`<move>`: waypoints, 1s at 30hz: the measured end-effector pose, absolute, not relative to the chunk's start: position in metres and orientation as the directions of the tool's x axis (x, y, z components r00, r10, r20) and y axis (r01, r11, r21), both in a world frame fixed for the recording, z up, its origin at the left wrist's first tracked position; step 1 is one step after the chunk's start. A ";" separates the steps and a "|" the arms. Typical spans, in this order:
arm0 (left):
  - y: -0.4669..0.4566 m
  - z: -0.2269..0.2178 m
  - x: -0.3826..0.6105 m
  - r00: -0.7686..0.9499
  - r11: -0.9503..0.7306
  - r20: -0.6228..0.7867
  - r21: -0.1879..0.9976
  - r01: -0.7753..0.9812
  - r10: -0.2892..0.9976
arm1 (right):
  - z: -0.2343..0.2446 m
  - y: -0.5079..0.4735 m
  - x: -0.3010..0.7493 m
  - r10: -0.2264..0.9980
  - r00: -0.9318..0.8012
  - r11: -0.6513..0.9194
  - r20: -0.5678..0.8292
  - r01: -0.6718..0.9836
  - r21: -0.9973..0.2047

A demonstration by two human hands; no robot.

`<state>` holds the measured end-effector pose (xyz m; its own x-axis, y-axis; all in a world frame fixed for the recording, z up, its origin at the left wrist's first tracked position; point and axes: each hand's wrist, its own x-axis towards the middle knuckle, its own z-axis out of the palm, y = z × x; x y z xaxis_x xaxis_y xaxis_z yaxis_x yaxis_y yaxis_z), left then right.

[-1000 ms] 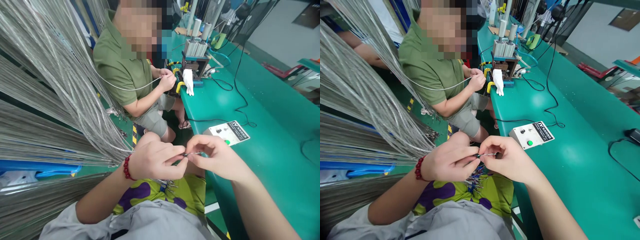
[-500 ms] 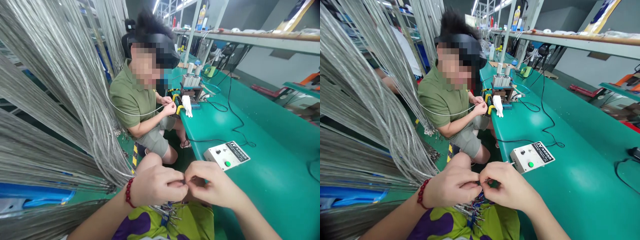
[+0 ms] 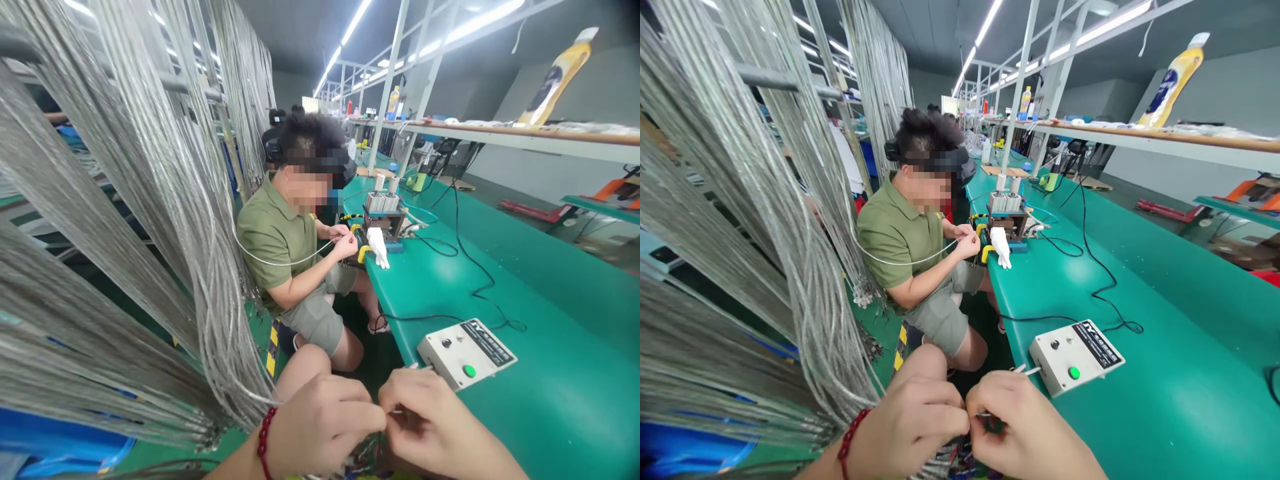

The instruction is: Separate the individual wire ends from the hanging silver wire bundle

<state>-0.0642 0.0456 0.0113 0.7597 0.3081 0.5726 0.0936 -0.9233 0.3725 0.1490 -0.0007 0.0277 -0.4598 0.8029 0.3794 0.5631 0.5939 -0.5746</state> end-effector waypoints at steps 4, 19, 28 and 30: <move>0.040 0.010 -0.062 0.710 -0.839 0.570 0.541 0.055 0.414 | 0.034 -0.004 0.142 0.837 -0.421 0.545 0.349 0.586 -0.600; 0.043 0.032 -0.055 0.783 -0.544 0.308 0.838 0.046 0.540 | 0.049 -0.008 0.174 0.850 -0.491 0.424 0.189 0.427 -0.798; 0.051 0.033 -0.048 0.791 -0.664 0.406 0.748 0.000 0.458 | 0.052 0.000 0.178 0.855 -0.490 -0.143 -0.167 0.086 -0.986; 0.051 0.034 -0.047 0.782 -0.677 0.423 0.736 -0.001 0.458 | 0.049 0.003 0.177 0.824 -0.500 -0.298 -0.269 0.023 -0.954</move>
<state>-0.0469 0.0506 0.0338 0.7817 0.4584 0.4229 -0.0010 -0.6772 0.7358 0.1772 0.0027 0.0491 -0.4995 0.8235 -0.2689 0.0231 -0.2976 -0.9544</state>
